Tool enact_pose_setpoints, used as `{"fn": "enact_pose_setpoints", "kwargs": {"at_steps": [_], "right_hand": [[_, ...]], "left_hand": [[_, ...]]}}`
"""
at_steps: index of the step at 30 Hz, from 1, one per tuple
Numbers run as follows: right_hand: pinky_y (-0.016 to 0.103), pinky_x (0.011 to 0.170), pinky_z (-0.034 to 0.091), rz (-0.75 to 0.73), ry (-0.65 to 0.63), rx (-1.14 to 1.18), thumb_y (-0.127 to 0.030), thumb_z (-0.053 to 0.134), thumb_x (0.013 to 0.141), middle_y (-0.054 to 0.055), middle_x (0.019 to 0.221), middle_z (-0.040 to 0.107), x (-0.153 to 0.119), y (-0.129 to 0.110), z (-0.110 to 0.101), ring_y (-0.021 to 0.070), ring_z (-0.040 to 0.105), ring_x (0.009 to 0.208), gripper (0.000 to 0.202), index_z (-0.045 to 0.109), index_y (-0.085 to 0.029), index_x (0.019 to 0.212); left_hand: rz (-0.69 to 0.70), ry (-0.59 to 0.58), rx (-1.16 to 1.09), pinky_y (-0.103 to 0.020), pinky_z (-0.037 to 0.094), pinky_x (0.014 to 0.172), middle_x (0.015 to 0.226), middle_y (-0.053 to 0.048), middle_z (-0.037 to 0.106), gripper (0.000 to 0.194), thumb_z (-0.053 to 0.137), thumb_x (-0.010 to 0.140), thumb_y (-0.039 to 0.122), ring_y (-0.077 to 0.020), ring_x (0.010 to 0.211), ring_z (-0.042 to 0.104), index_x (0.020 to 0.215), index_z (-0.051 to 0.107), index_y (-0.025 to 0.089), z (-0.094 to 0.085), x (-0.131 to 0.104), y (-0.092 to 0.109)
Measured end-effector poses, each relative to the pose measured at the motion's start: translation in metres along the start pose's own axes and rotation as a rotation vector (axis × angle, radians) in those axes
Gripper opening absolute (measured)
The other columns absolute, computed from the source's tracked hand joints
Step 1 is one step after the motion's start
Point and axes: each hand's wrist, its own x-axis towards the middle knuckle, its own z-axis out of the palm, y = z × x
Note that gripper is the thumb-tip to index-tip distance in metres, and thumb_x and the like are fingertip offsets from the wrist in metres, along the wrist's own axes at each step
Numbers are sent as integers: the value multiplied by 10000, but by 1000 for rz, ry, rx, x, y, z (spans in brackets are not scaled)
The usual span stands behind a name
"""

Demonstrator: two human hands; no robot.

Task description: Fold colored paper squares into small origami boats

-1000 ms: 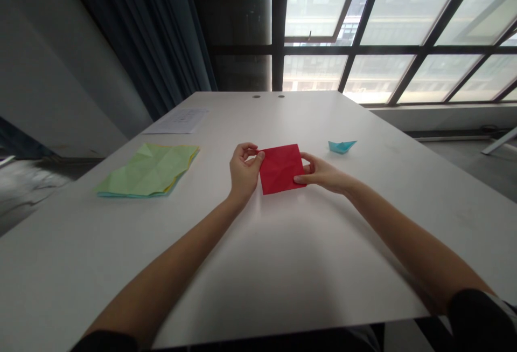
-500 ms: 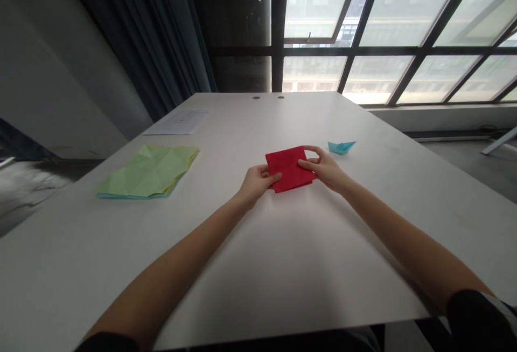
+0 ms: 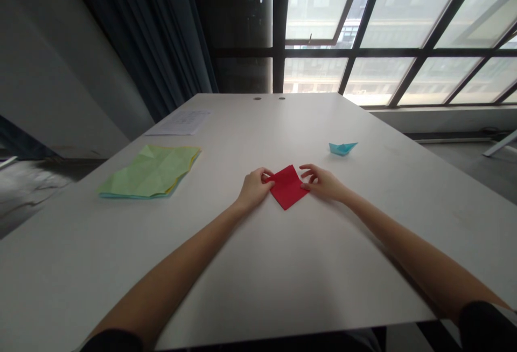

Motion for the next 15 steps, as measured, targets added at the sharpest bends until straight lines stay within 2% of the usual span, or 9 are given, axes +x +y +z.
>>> {"fn": "enact_pose_setpoints", "kwargs": {"at_steps": [3, 9, 15], "right_hand": [[316, 696, 458, -69, 36, -151, -355, 604, 710, 64, 994, 612, -7, -1, 6, 146, 560, 714, 422, 526, -204, 1096], [319, 754, 429, -136, 70, -280, -341, 555, 759, 75, 878, 602, -10, 3, 10, 170, 546, 762, 307, 616, -181, 1014], [335, 766, 415, -129, 68, -307, -355, 536, 774, 86, 888, 597, -11, 13, 7, 190, 529, 806, 341, 606, -183, 1061]], "left_hand": [[51, 14, 163, -253, 415, 586, 647, 3, 605, 149, 571, 663, 213, -137, 597, 551, 809, 591, 184, 0, -3, -2], [225, 5, 394, -327, 414, 749, 782, -52, 606, 203, 590, 669, 264, -195, 778, 537, 842, 629, 166, 0, -2, -7], [234, -51, 376, -318, 408, 753, 743, -35, 624, 225, 578, 705, 284, -174, 727, 529, 884, 651, 170, 1, -3, -11]]}}
